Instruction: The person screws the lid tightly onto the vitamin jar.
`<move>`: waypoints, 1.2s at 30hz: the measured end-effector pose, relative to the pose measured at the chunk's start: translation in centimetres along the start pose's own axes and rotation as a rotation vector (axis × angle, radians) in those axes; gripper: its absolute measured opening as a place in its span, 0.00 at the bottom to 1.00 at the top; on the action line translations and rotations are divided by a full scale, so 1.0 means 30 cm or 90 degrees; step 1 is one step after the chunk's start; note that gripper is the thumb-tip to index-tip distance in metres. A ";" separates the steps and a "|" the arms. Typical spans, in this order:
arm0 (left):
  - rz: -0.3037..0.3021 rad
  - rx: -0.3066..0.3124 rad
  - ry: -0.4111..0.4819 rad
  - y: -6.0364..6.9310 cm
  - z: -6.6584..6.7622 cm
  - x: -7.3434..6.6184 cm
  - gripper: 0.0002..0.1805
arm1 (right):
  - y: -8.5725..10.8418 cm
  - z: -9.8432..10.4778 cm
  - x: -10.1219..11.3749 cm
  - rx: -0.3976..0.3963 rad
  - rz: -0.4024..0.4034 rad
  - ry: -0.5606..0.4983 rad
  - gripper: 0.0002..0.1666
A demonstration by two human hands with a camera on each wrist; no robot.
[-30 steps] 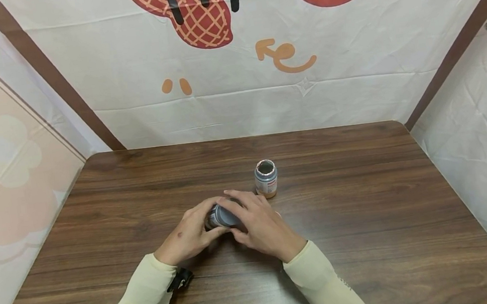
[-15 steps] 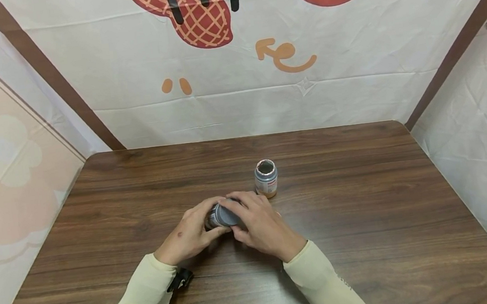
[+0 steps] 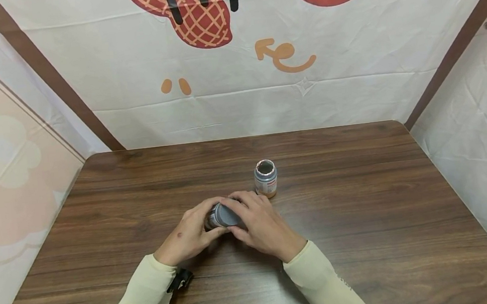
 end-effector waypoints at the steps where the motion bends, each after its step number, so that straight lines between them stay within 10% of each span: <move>1: -0.001 -0.001 -0.001 0.000 0.000 0.001 0.31 | 0.000 0.000 0.000 0.001 0.003 0.000 0.39; 13: -0.010 -0.007 0.010 0.003 0.002 0.003 0.33 | 0.002 0.009 0.010 0.011 0.062 -0.013 0.40; 36: -0.024 -0.052 -0.018 0.004 -0.006 -0.009 0.30 | 0.005 0.013 0.008 0.031 -0.024 -0.041 0.37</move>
Point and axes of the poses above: each hand's wrist, its own y-axis away from the middle knuckle, its own z-axis out of the back of the hand, x = y × z, the point moved 5 cm from there along -y, towards the middle knuckle, and after that the axes turned 7 degrees about x, right-handed, at the moved point
